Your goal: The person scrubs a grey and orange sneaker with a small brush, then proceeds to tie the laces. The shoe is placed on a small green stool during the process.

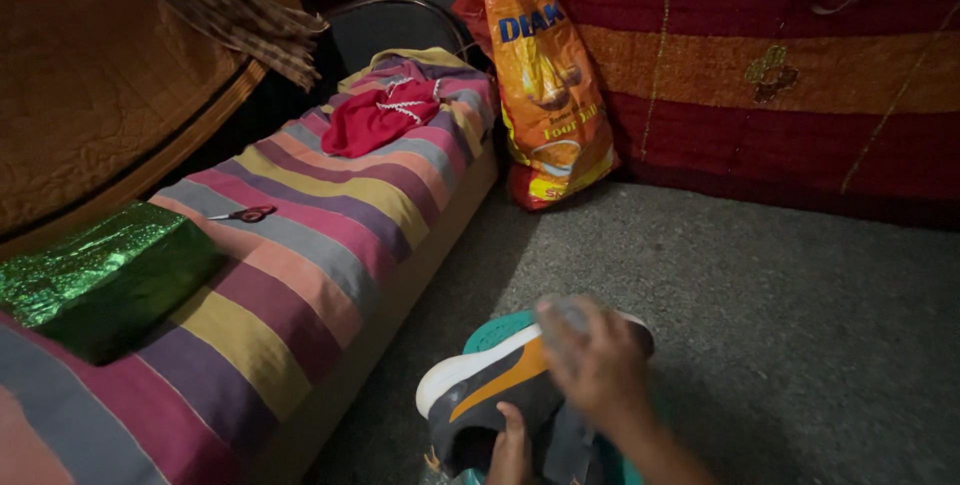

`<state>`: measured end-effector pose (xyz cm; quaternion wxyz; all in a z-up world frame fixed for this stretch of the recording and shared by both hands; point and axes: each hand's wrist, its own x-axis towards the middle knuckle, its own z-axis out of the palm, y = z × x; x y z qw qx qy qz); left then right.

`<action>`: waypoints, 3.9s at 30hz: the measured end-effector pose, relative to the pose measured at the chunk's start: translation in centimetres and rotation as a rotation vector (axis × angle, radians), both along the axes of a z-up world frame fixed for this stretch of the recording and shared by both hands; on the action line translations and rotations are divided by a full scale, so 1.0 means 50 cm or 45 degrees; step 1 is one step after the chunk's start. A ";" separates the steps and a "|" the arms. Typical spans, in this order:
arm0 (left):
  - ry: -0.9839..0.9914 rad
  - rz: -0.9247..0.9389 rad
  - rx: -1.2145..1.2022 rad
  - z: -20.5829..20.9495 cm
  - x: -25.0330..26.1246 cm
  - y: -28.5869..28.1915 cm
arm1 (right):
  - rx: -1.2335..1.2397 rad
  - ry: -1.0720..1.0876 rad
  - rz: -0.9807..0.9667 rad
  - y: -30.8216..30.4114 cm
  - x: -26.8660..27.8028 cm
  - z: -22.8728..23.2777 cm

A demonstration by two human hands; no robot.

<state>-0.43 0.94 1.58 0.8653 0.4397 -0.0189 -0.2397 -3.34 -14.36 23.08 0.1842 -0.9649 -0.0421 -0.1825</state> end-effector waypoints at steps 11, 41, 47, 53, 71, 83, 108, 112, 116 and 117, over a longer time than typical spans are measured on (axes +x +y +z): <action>0.058 -0.033 0.069 0.032 -0.005 -0.002 | 0.208 -0.435 0.427 0.002 -0.029 -0.078; 0.043 0.226 -0.095 0.131 -0.050 -0.006 | 0.272 -0.607 -0.057 -0.205 -0.012 -0.102; -1.151 0.047 1.204 0.243 -0.107 0.036 | 0.078 -0.400 0.043 -0.140 -0.015 -0.085; -0.928 0.346 1.124 0.238 -0.097 -0.007 | 0.113 -0.500 0.045 -0.140 -0.019 -0.080; 0.173 -0.122 0.381 0.417 0.020 0.030 | 0.246 -0.271 0.235 -0.138 -0.028 -0.068; -1.200 0.693 2.276 0.465 0.016 0.004 | -0.069 0.111 -0.168 -0.129 -0.027 -0.026; -1.124 -0.361 1.978 0.445 -0.015 0.077 | 0.179 -0.483 -0.097 -0.183 -0.034 -0.064; -0.949 -0.234 1.780 0.433 0.017 0.065 | 0.161 -0.442 0.266 -0.077 -0.052 -0.079; -1.025 -0.045 1.640 0.424 0.024 0.079 | -0.023 0.232 -0.128 -0.141 -0.034 -0.041; -1.001 -0.040 1.611 0.425 0.024 0.078 | 0.053 0.185 -0.210 -0.172 -0.026 -0.035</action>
